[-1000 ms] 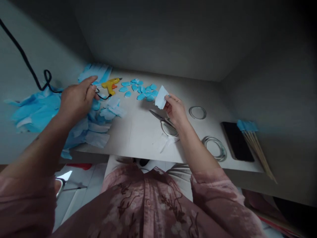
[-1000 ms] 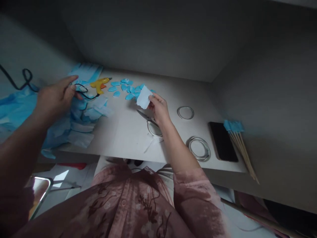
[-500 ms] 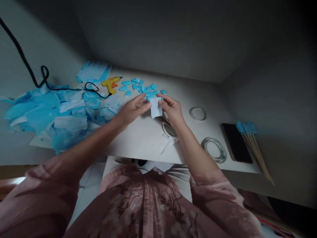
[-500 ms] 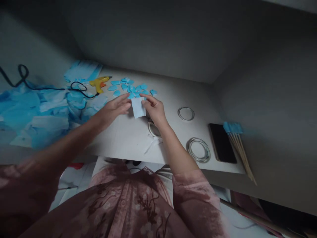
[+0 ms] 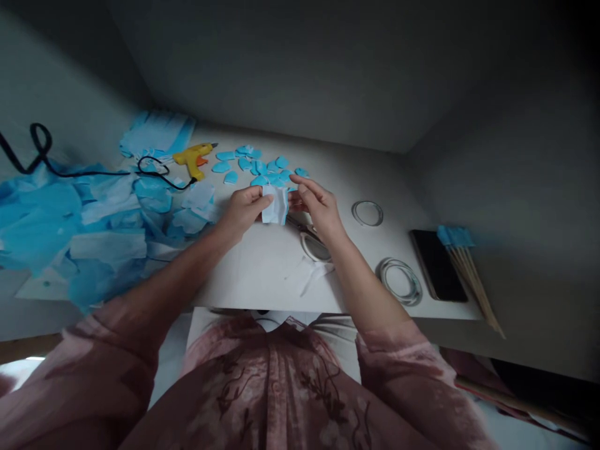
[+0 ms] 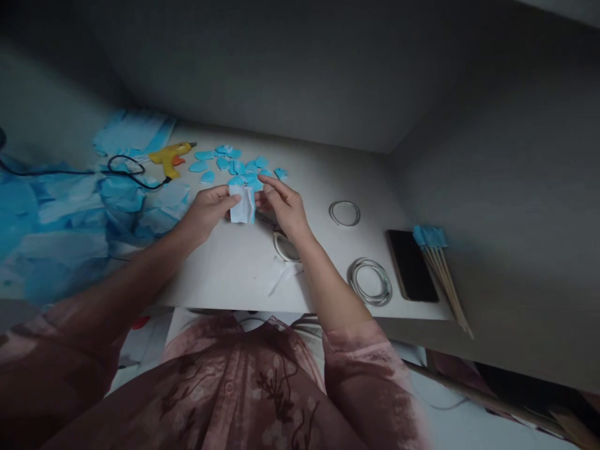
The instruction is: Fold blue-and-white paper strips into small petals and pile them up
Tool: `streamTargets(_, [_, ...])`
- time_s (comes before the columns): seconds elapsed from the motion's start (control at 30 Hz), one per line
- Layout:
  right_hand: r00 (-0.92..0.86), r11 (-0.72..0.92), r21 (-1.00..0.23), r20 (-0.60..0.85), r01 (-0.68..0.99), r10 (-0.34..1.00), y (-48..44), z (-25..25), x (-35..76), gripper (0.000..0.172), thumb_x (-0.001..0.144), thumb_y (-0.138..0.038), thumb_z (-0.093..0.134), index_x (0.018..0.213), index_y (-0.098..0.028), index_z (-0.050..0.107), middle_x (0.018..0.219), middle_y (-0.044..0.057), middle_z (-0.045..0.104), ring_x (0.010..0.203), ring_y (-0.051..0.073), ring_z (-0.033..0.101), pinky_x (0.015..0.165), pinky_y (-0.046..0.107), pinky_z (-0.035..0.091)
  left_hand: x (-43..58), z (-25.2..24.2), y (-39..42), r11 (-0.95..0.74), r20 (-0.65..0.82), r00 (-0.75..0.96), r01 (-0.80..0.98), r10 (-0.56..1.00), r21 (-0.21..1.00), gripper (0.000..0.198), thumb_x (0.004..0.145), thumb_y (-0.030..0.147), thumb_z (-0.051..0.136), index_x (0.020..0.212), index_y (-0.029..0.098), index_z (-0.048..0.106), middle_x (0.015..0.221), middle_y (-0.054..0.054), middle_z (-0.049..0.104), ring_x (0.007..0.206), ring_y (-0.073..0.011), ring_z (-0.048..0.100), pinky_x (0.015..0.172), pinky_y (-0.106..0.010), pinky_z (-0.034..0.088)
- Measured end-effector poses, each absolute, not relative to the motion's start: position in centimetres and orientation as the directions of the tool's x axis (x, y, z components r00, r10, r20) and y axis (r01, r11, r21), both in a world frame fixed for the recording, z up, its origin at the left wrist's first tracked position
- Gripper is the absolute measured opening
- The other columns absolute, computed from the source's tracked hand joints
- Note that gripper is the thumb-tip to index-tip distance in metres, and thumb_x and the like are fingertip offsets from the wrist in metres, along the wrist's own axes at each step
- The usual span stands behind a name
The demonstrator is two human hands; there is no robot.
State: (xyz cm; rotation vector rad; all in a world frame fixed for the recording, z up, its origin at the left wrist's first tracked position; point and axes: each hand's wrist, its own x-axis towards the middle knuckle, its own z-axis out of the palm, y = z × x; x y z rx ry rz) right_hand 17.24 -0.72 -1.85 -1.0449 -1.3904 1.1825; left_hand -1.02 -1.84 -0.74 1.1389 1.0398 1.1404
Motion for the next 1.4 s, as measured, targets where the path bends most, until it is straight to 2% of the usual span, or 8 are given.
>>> streamTargets(0.13, [-0.175, 0.193, -0.978, 0.177, 0.078, 0.968, -1.1, -1.5, 17.1, 0.058, 0.083, -0.068, 0.068, 0.126, -0.028, 0.072, 0.103, 0.003, 0.074, 0.091, 0.019, 0.067, 0.079, 0.034, 0.059, -1.3, -1.5, -2.0, -0.021, 0.028, 0.181, -0.042, 0.983, 0.999, 0.024, 0.072, 0.037, 0.077, 0.077, 0.017, 0.064, 0.071, 0.001, 0.064, 0.062, -0.0114, 0.054, 0.059, -0.024, 0.040])
streamTargets(0.4, [-0.231, 0.179, -0.982, 0.163, 0.054, 0.959, -0.7, -2.5, 16.7, 0.054, 0.072, -0.059, 0.083, 0.115, -0.029, 0.074, 0.077, -0.003, 0.062, 0.067, 0.013, 0.055, 0.068, 0.030, 0.053, -1.7, -1.4, -2.1, -0.134, 0.132, 0.073, 0.022, 0.989, 0.991, 0.027, 0.078, 0.026, 0.072, 0.104, 0.019, 0.070, 0.073, 0.001, 0.060, 0.064, -0.0135, 0.053, 0.060, -0.026, 0.040])
streamTargets(0.53, [-0.199, 0.147, -0.989, 0.148, -0.017, 0.969, -0.8, -2.1, 16.7, 0.054, 0.069, -0.058, 0.086, 0.113, -0.030, 0.073, 0.078, -0.003, 0.061, 0.069, 0.013, 0.056, 0.070, 0.031, 0.056, -1.7, -1.2, -2.0, -0.013, 0.023, 0.059, -0.169, 0.998, 0.986, 0.039, 0.079, 0.033, 0.076, 0.114, 0.018, 0.068, 0.090, -0.004, 0.066, 0.077, -0.0161, 0.061, 0.068, -0.028, 0.047])
streamTargets(0.67, [-0.119, 0.194, -0.980, 0.198, -0.043, 0.973, -1.0, -1.7, 16.7, 0.051, 0.070, -0.057, 0.086, 0.112, -0.030, 0.073, 0.078, -0.003, 0.061, 0.072, 0.014, 0.057, 0.071, 0.032, 0.058, -1.5, -1.4, -1.8, 0.176, -0.102, 0.213, -0.365, 0.972, 0.914, 0.054, 0.076, 0.042, 0.080, 0.121, 0.015, 0.066, 0.106, -0.011, 0.071, 0.079, -0.0180, 0.066, 0.061, -0.028, 0.049])
streamTargets(0.97, [-0.121, 0.248, -0.969, 0.246, 0.009, 0.962, -1.0, -1.3, 17.5, 0.046, 0.080, -0.058, 0.077, 0.116, -0.029, 0.073, 0.081, -0.001, 0.067, 0.072, 0.014, 0.060, 0.073, 0.032, 0.056, -1.6, -1.8, -1.8, 0.202, -0.129, 0.216, -0.362, 0.968, 0.910, 0.043, 0.073, 0.019, 0.080, 0.113, 0.011, 0.066, 0.096, -0.008, 0.075, 0.064, -0.0132, 0.069, 0.058, -0.025, 0.050])
streamTargets(1.1, [-0.187, 0.338, -0.935, 0.315, 0.107, 0.930, -1.1, -0.6, 18.7, 0.040, 0.088, -0.051, 0.072, 0.122, -0.030, 0.072, 0.104, 0.003, 0.076, 0.094, 0.018, 0.069, 0.082, 0.033, 0.055, -1.6, -1.6, -1.7, 0.187, -0.121, 0.201, -0.350, 0.972, 0.918, 0.049, 0.072, 0.020, 0.080, 0.118, 0.012, 0.064, 0.091, -0.007, 0.074, 0.061, -0.0133, 0.068, 0.056, -0.026, 0.047])
streamTargets(1.23, [-0.309, 0.412, -0.880, 0.334, 0.236, 0.890, -1.5, 0.2, 19.3, 0.031, 0.089, -0.037, 0.072, 0.120, -0.032, 0.074, 0.125, 0.003, 0.074, 0.118, 0.021, 0.066, 0.095, 0.035, 0.054, -1.5, -1.3, -1.9, 0.168, -0.112, 0.181, -0.331, 0.977, 0.929, 0.052, 0.073, 0.018, 0.079, 0.122, 0.012, 0.064, 0.088, -0.006, 0.074, 0.059, -0.0123, 0.065, 0.056, -0.026, 0.045])
streamTargets(1.4, [-0.316, 0.406, -0.880, 0.324, 0.244, 0.892, -1.6, 0.4, 18.8, 0.015, 0.084, -0.034, 0.077, 0.097, -0.027, 0.078, 0.114, 0.003, 0.076, 0.114, 0.022, 0.067, 0.092, 0.034, 0.054, -1.5, -1.2, -2.0, 0.152, -0.108, 0.160, -0.291, 0.981, 0.945, 0.054, 0.074, 0.016, 0.076, 0.126, 0.013, 0.063, 0.086, -0.005, 0.073, 0.059, -0.0125, 0.066, 0.057, -0.026, 0.046])
